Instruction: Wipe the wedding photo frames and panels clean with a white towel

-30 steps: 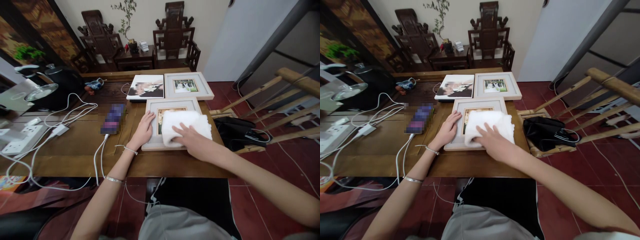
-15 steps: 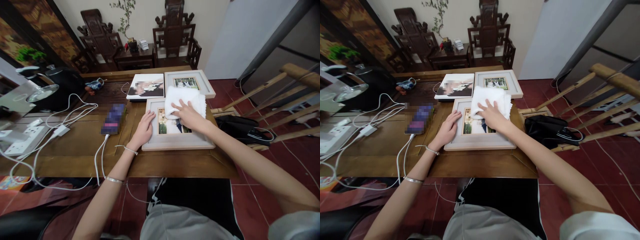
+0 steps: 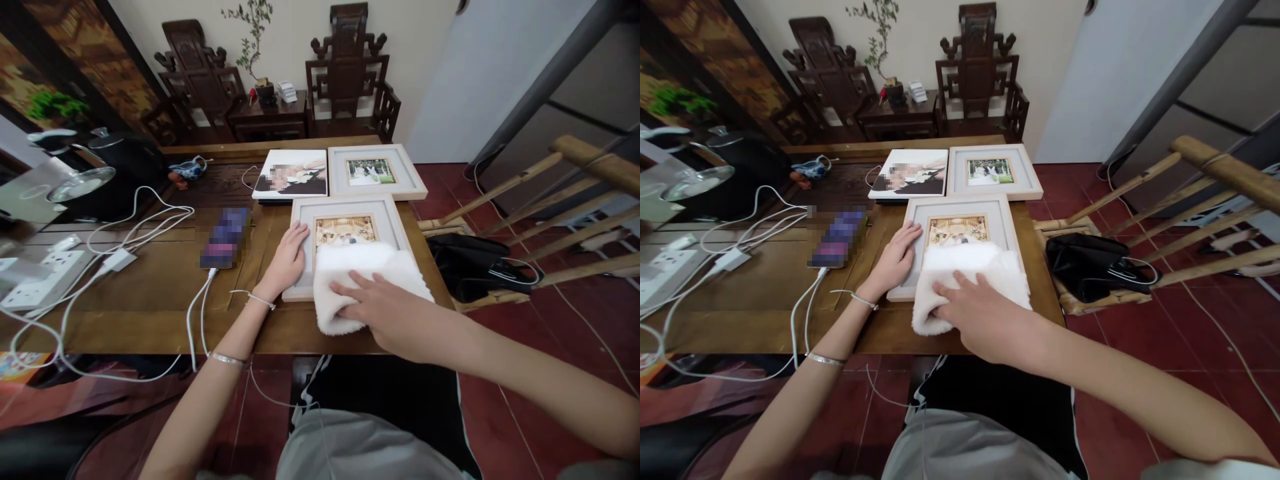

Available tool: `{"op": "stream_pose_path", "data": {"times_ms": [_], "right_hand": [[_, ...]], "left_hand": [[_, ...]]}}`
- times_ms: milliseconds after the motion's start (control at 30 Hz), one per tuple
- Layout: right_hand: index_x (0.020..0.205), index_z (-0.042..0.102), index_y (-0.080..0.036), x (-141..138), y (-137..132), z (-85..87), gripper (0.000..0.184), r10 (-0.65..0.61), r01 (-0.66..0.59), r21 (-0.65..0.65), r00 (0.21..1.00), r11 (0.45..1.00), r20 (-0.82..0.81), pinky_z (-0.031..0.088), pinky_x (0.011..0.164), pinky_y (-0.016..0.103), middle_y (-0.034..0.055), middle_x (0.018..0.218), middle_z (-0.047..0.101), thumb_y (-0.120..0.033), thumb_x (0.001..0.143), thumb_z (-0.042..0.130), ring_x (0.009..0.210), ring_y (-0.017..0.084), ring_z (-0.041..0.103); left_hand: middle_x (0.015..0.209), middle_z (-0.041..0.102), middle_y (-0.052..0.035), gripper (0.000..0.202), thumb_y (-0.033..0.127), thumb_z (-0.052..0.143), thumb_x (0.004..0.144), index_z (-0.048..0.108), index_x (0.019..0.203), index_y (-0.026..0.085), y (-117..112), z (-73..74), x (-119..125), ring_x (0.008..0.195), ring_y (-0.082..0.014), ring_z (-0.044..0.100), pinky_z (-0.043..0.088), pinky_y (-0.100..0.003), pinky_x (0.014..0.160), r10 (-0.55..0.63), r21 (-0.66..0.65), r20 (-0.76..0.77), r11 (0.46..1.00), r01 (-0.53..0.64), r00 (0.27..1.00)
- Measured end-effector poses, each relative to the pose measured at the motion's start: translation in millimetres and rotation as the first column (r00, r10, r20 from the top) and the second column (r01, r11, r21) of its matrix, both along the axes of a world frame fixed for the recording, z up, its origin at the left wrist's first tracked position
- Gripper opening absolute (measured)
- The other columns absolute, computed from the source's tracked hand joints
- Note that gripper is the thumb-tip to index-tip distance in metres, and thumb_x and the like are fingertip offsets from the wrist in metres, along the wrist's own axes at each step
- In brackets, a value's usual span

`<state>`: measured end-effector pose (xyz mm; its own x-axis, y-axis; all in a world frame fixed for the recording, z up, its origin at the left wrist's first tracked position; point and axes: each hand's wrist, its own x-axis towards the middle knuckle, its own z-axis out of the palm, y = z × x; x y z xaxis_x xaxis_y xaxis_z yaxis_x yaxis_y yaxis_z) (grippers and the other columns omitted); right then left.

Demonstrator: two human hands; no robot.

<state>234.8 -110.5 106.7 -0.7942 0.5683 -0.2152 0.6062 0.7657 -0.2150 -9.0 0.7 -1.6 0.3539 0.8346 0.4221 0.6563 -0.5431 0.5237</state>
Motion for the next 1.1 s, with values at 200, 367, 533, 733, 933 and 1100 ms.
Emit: {"op": "stream_pose_path", "data": {"times_ms": [200,367,533,733,933,1100], "right_hand": [[0.143,0.051,-0.020,-12,69,-35.5,0.075,-0.089,0.093,0.116,0.995,0.989,-0.040,0.026,0.111,0.070,0.0093,0.163,0.026,0.006,0.074,0.039,0.149,0.040,0.014],[0.144,0.048,-0.017,-27,133,-48.4,0.073,-0.137,0.160,0.302,0.986,0.940,-0.095,0.019,0.110,0.076,0.0123,0.165,0.016,0.007,0.075,0.039,0.150,0.040,0.007],[0.137,0.057,-0.016,-57,137,-44.0,0.059,-0.163,0.177,0.342,0.984,0.923,-0.070,0.016,0.107,0.080,0.0140,0.163,0.024,0.003,0.084,0.039,0.149,0.043,0.011],[0.130,0.064,-0.018,-60,74,-28.6,0.051,-0.077,0.060,0.243,0.995,0.968,0.063,0.031,0.106,0.072,0.0147,0.162,0.027,-0.001,0.085,0.047,0.147,0.045,0.019],[0.129,0.065,-0.018,-11,32,-19.6,0.055,-0.039,0.022,0.231,0.997,0.973,0.067,0.034,0.109,0.064,0.0149,0.156,0.039,0.003,0.082,0.047,0.145,0.041,0.029],[0.106,0.077,-0.018,42,29,-7.6,0.047,-0.178,0.151,0.262,0.980,0.953,0.083,0.039,0.110,0.054,0.0122,0.143,0.057,0.006,0.077,0.048,0.138,0.036,0.043]], "left_hand": [[0.147,0.052,-0.0144,0.044,0.022,0.039,0.096,0.051,0.138,0.015,-1,0.7,0,0.146,-0.0268,0.036,0.028,-0.054,0.122,0.010,-0.013,0.003,1.000,-0.010,1.000],[0.153,0.045,-0.0143,0.050,0.042,0.032,0.103,0.040,0.147,0.019,-5,8.3,4,0.145,-0.0263,0.039,0.030,-0.050,0.121,0.025,-0.029,0.092,0.999,-0.023,0.995],[0.159,0.036,-0.0143,0.061,0.054,0.028,0.102,0.030,0.153,0.020,-9,13.6,6,0.146,-0.0262,0.036,0.027,-0.047,0.122,0.027,-0.017,0.186,1.000,-0.025,0.982],[0.157,0.040,-0.0118,0.062,0.057,0.019,0.102,0.036,0.151,0.021,-13,16.2,6,0.145,-0.0242,0.038,0.029,-0.045,0.122,0.023,-0.026,0.213,1.000,-0.018,0.977],[0.147,0.053,-0.0129,0.051,0.048,0.031,0.103,0.051,0.139,0.018,-10,13.6,5,0.144,-0.0261,0.040,0.030,-0.050,0.121,0.034,-0.068,0.062,0.997,-0.029,0.998],[0.148,0.051,-0.0153,0.046,0.036,0.046,0.098,0.050,0.139,0.015,-8,9.2,3,0.147,-0.0282,0.035,0.028,-0.053,0.121,0.002,-0.046,-0.016,0.999,-0.003,1.000]]}}
